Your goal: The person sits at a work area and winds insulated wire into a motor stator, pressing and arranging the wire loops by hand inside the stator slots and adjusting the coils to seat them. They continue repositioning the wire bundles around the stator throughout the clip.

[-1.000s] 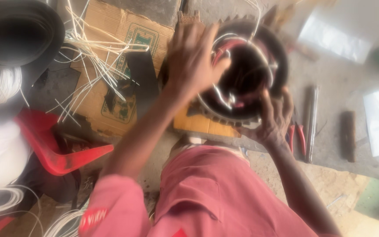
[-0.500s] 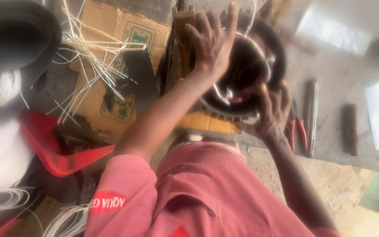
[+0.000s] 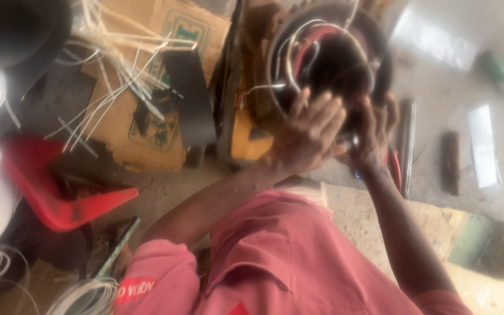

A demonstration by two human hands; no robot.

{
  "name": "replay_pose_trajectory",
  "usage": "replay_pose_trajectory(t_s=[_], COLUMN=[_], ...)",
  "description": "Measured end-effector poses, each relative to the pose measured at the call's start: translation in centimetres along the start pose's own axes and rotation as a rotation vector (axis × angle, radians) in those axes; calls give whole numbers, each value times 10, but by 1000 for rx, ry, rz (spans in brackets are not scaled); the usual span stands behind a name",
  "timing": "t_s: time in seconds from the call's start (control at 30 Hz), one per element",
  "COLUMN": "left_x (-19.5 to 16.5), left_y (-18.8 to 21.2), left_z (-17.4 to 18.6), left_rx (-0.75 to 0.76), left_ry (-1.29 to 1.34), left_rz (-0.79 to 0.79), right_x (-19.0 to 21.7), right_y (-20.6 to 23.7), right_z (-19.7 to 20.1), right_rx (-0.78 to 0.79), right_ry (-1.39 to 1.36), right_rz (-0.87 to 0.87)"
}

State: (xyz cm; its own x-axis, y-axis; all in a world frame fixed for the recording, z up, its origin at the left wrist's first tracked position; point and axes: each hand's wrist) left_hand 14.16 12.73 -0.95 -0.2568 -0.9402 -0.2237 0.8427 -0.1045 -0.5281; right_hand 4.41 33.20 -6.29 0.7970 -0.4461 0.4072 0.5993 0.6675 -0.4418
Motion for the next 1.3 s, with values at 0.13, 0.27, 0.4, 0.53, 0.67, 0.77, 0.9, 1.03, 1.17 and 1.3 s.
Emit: replay_pose_trajectory(t_s=[0.13, 0.27, 0.4, 0.53, 0.67, 0.77, 0.9, 1.03, 1.17, 1.3], left_x=[4, 29, 64, 75, 79, 87, 101, 101, 81, 34], left_y=[3, 8, 4, -2, -1, 5, 14, 22, 40, 82], left_z=[7, 33, 53, 50, 40, 35, 24, 7, -2, -14], left_rx=[-74, 5, 148, 264, 405, 426, 336, 125, -80, -210], left_ry=[-50, 64, -393, -433, -436, -352, -210, -64, -9, -73], left_rz=[17, 391, 476, 456, 470, 452, 392, 449, 676, 983], right_x=[15, 31, 32, 27, 23, 22, 19, 12, 0, -9], right_y=[-2, -18, -29, -26, -19, -12, 4, 21, 31, 43], right_z=[10, 17, 16, 12, 7, 7, 4, -7, -22, -28], right_rx=[51, 6, -64, -84, -57, -54, -96, -73, -62, -15], right_ry=[-4, -30, -111, -166, -186, -210, -246, -265, -313, -326], right_rz=[-57, -11, 131, 178, 118, 59, 62, 17, 16, 62])
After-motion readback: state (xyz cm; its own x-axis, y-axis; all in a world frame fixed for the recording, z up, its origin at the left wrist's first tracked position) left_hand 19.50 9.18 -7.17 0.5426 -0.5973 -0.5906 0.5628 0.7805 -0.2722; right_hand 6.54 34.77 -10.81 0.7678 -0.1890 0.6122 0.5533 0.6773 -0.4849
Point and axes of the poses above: each hand's wrist, its own y-axis away from the middle knuckle, its own z-axis out of the back of the hand, x = y × z, and after that the axes turned 13 degrees about -y, right-handed
